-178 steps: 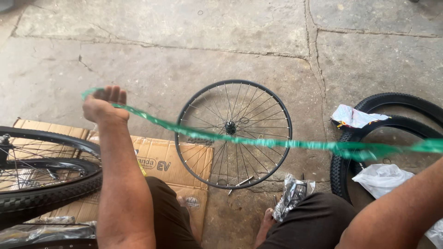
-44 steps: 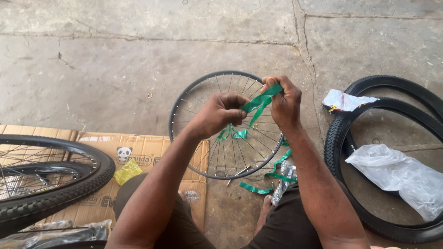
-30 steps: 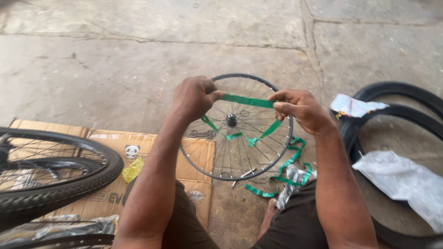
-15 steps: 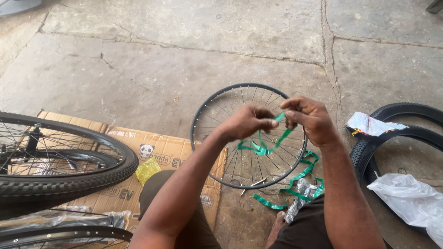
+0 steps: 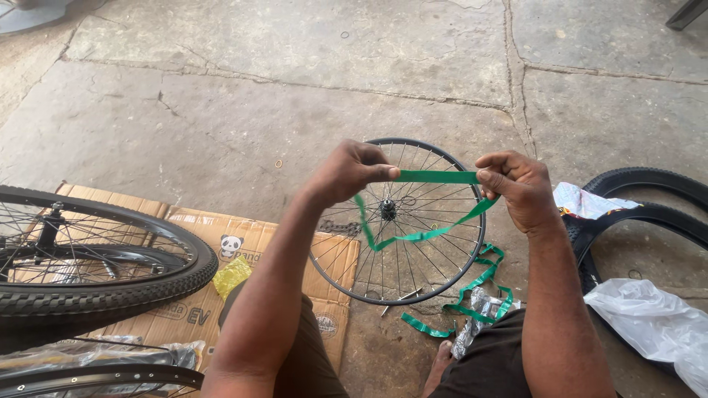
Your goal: The person removes a bicycle tire from a wheel rim using a tire lever, then wraps a green rim tape around the rim to cover the spoke holes. Afterward, the person places the tire back onto the rim and uses the tire lever to seat the tire bead.
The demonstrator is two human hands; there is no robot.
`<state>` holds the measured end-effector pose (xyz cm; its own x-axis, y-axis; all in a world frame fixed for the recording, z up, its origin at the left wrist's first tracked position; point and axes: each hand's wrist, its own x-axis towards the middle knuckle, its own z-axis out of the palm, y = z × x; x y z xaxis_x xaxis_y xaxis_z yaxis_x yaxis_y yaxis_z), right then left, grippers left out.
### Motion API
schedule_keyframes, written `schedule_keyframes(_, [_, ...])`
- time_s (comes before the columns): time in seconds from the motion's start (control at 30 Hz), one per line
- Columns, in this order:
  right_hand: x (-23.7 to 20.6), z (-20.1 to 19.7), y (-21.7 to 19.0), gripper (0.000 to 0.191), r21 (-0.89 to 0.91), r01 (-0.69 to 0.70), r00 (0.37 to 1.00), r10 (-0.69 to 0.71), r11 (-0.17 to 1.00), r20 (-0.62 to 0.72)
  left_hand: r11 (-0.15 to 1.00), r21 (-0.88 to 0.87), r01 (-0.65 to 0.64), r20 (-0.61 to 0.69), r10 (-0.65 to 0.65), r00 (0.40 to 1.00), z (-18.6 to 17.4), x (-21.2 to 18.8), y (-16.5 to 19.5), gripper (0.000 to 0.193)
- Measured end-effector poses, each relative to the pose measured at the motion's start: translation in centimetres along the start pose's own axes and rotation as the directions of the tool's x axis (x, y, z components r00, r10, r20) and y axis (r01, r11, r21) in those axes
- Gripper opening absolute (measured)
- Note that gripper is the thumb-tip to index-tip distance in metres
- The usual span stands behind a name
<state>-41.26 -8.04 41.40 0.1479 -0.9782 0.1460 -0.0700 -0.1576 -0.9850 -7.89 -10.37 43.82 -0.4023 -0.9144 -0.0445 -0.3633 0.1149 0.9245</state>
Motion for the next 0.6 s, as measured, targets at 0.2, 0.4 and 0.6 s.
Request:
schedule_keyframes(0.2, [-0.4,-0.9,0.1,0.023,0.014,0.023,0.999,-0.023,1.000,-0.038,0.998,0.064,0.005,-0.019,-0.004,1.000,-0.8,-0.6,0.7,0.027])
schedule_keyframes(0.4, [-0.8,-2.4,-0.3,0.023,0.051,0.003,0.997,0.001,0.999,-0.072,0.984,0.118,0.133,-0.047,-0.128,0.991,-2.3,-1.6,1.1,0.020])
schedule_keyframes(0.6, [-0.7,-2.8,0.2,0.021,0.118,-0.006,0.995,0.018,0.993,-0.098,0.949,0.255,0.187,-0.152,-0.151,0.977,-3.1,-1.7,0.3,0.018])
